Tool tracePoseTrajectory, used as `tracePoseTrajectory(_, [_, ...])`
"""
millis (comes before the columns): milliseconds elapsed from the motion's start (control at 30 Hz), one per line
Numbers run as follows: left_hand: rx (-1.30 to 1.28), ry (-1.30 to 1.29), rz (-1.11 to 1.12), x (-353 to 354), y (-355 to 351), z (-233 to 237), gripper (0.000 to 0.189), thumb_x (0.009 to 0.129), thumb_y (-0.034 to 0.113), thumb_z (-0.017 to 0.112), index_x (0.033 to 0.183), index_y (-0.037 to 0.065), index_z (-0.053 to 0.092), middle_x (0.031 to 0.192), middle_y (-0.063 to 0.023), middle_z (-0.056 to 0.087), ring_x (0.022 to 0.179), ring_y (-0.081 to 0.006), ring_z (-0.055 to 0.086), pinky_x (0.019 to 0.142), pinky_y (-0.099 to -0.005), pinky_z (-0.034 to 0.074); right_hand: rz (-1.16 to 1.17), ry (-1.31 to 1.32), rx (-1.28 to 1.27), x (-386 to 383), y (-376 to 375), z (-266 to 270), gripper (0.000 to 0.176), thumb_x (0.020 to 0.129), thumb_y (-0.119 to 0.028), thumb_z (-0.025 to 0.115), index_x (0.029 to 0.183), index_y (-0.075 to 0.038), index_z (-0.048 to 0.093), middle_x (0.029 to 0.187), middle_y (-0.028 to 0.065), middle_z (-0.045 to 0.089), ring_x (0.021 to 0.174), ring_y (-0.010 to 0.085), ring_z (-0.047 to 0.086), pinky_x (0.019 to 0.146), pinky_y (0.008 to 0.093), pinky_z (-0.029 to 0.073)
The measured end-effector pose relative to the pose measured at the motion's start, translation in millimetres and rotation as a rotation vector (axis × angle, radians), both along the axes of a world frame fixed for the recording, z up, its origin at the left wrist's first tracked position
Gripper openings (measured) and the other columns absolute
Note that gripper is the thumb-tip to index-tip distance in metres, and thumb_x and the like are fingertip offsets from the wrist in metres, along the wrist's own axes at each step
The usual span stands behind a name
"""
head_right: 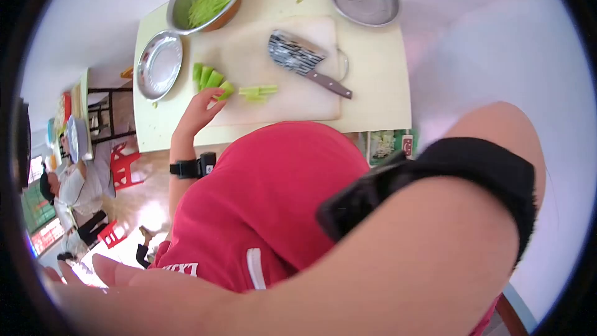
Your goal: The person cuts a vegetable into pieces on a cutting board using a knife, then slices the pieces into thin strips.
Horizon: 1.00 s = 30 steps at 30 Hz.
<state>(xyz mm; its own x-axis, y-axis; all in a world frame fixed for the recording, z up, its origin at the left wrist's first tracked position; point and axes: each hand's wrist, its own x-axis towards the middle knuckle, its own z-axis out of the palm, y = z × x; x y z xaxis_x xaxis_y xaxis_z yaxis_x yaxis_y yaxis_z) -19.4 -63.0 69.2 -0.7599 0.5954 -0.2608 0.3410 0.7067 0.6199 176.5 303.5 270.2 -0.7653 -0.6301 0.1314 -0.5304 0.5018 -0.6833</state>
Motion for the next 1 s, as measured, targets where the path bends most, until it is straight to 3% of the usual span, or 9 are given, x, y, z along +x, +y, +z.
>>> tracePoseTrajectory(233, [0.004, -0.008, 0.025, -5, -4, -2, 0.034, 0.087, 0.021, 0.068, 0.115, 0.003, 0.063, 0.111, -0.0120, 0.066, 0.097, -0.0249, 0.062, 0.086, -0.0348, 0.050, 0.066, 0.055, 0.125, -20, -20, -35, 0.040, 0.081, -0.002, 0.059, 0.121, -0.005, 0.060, 0.125, 0.0112, 0.054, 0.114, 0.0253, 0.053, 0.099, 0.0414, 0.039])
tracePoseTrajectory(467, [0.037, 0.001, 0.008, 3, 13, 6, 0.030, 0.088, 0.021, 0.065, 0.111, 0.003, 0.063, 0.104, -0.0146, 0.065, 0.093, -0.0312, 0.062, 0.082, -0.0389, 0.051, 0.073, 0.011, 0.420, -12, -10, -42, 0.043, 0.080, -0.001, 0.058, 0.123, -0.004, 0.058, 0.136, 0.0118, 0.054, 0.124, 0.0275, 0.053, 0.108, 0.0438, 0.039])
tracePoseTrajectory(533, [0.061, 0.008, -0.015, 7, 11, -7, 0.029, 0.088, 0.021, 0.064, 0.111, 0.003, 0.063, 0.103, -0.0147, 0.064, 0.095, -0.0315, 0.062, 0.082, -0.0390, 0.051, -0.052, -0.431, 0.052, -1, -4, -71, 0.043, 0.082, 0.005, 0.056, 0.124, -0.005, 0.059, 0.138, 0.0129, 0.053, 0.127, 0.0266, 0.051, 0.109, 0.0413, 0.038])
tracePoseTrajectory(567, [0.073, 0.027, -0.044, 9, 11, -14, 0.029, 0.088, 0.020, 0.064, 0.111, 0.002, 0.063, 0.103, -0.0149, 0.064, 0.096, -0.0317, 0.062, 0.083, -0.0391, 0.050, -0.043, -0.446, 0.063, 7, 3, -97, 0.043, 0.082, 0.005, 0.056, 0.124, -0.005, 0.059, 0.138, 0.0129, 0.053, 0.127, 0.0266, 0.051, 0.109, 0.0413, 0.038])
tracePoseTrajectory(633, [0.070, -0.025, -0.054, 14, 18, -21, 0.028, 0.087, 0.018, 0.063, 0.110, 0.002, 0.063, 0.102, -0.0149, 0.064, 0.097, -0.0322, 0.061, 0.084, -0.0395, 0.050, -0.190, -0.762, -0.247, 24, 18, -147, 0.041, 0.086, 0.004, 0.052, 0.125, -0.007, 0.060, 0.138, 0.0124, 0.053, 0.127, 0.0249, 0.051, 0.106, 0.0373, 0.040])
tracePoseTrajectory(733, [0.089, -0.005, -0.088, 16, 34, -33, 0.026, 0.083, 0.012, 0.064, 0.108, 0.002, 0.063, 0.102, -0.0146, 0.062, 0.100, -0.0328, 0.059, 0.087, -0.0402, 0.049, -0.202, -0.845, -0.317, 0, 50, -169, 0.038, 0.088, 0.000, 0.055, 0.125, -0.006, 0.060, 0.138, 0.0115, 0.053, 0.126, 0.0236, 0.051, 0.103, 0.0342, 0.041])
tracePoseTrajectory(833, [0.108, 0.152, -0.081, 18, 49, -53, 0.027, 0.080, 0.005, 0.065, 0.107, 0.003, 0.063, 0.104, -0.0136, 0.061, 0.102, -0.0334, 0.057, 0.088, -0.0402, 0.048, -0.386, -0.716, -0.139, -38, 47, -200, 0.040, 0.088, -0.007, 0.058, 0.128, -0.006, 0.057, 0.132, 0.0133, 0.056, 0.122, 0.0280, 0.053, 0.099, 0.0351, 0.044])
tracePoseTrajectory(900, [0.100, 0.248, -0.057, 17, 53, -67, 0.029, 0.079, 0.003, 0.065, 0.107, 0.004, 0.063, 0.105, -0.0130, 0.060, 0.103, -0.0339, 0.056, 0.089, -0.0400, 0.048, -0.431, -0.307, 0.263, -56, 30, -223, 0.055, 0.084, -0.015, 0.064, 0.137, -0.008, 0.048, 0.118, 0.0161, 0.060, 0.111, 0.0316, 0.058, 0.094, 0.0378, 0.048])
tracePoseTrajectory(1000, [0.029, 0.235, 0.010, 14, 55, -75, 0.025, 0.077, 0.002, 0.066, 0.102, 0.004, 0.065, 0.103, -0.0125, 0.059, 0.103, -0.0326, 0.055, 0.088, -0.0410, 0.047, -0.502, -0.192, 0.517, -78, 2, -247, 0.073, 0.078, -0.021, 0.068, 0.143, -0.009, 0.037, 0.106, 0.0175, 0.060, 0.100, 0.0336, 0.061, 0.085, 0.0413, 0.052])
